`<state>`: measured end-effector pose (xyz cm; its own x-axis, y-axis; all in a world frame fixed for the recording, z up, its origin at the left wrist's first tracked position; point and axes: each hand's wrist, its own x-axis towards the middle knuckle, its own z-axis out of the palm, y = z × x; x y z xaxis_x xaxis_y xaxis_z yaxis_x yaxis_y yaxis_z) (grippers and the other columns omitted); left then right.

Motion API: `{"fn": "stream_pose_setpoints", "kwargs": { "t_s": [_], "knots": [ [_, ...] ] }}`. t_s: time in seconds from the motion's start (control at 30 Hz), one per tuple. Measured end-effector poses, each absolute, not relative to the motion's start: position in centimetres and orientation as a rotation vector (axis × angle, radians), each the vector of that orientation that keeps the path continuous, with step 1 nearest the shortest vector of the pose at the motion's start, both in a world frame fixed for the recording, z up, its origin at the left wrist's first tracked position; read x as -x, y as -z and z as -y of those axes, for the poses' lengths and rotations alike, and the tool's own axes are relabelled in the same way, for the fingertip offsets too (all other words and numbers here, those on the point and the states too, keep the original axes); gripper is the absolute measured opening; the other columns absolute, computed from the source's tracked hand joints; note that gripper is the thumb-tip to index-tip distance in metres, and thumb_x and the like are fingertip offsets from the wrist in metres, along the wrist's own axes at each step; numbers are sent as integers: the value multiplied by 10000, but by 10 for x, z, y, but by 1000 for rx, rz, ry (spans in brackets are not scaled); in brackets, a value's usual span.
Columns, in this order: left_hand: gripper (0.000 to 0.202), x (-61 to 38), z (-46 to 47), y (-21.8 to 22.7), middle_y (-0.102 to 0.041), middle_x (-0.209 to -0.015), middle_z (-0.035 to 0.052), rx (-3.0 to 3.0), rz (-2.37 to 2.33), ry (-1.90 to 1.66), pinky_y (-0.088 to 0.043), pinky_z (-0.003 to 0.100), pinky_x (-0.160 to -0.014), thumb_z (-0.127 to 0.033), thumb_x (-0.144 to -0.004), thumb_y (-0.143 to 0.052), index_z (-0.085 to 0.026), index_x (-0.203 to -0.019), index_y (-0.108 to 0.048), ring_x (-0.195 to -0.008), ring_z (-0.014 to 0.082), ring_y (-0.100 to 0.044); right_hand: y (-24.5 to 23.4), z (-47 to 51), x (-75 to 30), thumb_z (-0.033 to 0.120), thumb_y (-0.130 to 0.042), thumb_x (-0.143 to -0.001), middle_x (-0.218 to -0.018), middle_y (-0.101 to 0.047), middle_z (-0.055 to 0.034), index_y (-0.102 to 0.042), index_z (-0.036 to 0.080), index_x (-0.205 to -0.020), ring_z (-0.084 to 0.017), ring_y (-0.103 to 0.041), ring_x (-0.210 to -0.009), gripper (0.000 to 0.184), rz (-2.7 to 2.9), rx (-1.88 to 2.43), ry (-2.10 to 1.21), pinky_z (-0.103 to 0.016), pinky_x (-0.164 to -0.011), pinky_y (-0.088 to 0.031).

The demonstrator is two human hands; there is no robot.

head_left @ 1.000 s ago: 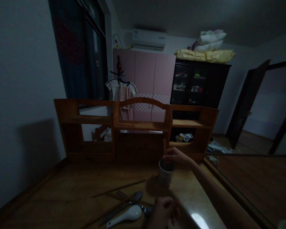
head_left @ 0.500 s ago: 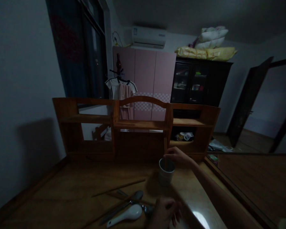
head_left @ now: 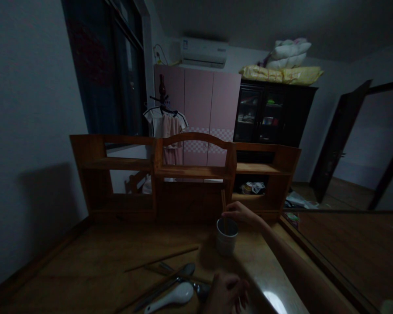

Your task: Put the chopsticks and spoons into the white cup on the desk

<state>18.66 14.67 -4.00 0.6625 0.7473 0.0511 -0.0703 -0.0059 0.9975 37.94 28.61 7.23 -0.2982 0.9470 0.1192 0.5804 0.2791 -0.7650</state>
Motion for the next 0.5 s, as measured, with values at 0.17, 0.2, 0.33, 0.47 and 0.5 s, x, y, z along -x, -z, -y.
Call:
{"fn": "stream_pose_setpoints", "kwargs": {
  "t_s": [0.17,0.2,0.33,0.47,0.5],
  "knots": [
    [643,-186,-146,36,-539,-509,17,-1477,-607,-699,-312,208,-404,-731,-727,-491,-114,-586,-609,-391,92,-454,-73,-285,-378,586,-665,-680,-556,-483,35,-619,129,-652,-87,-402,-506,460,1971,1374,-832,-207,-464,-292],
    [649,-186,-145,35,-535,-506,16,-1480,-610,-693,-308,209,-399,-737,-724,-486,-116,-585,-609,-388,94,-453,-73,-285,-378,586,-668,-677,-564,-493,31,-626,127,-661,-91,-410,-514,461,1967,1377,-828,-208,-468,-295],
    [677,-183,-145,32,-518,-487,12,-1512,-635,-675,-297,208,-406,-758,-710,-473,-113,-578,-629,-396,97,-443,-71,-286,-377,583,-676,-670,-600,-533,15,-655,122,-697,-105,-446,-547,462,1958,1383,-828,-213,-486,-314],
    [651,-184,-147,41,-593,-525,40,-1634,-692,-672,-325,213,-465,-721,-727,-498,-112,-608,-698,-452,110,-477,-70,-286,-377,577,-682,-668,-561,-499,30,-646,124,-671,-94,-419,-514,455,1945,1386,-840,-212,-468,-300],
    [644,-185,-148,44,-617,-540,49,-1659,-711,-674,-331,216,-475,-710,-736,-498,-115,-617,-714,-462,115,-487,-69,-286,-378,576,-682,-669,-551,-488,34,-641,125,-662,-92,-410,-506,453,1940,1385,-843,-212,-463,-294]
  ]
}}
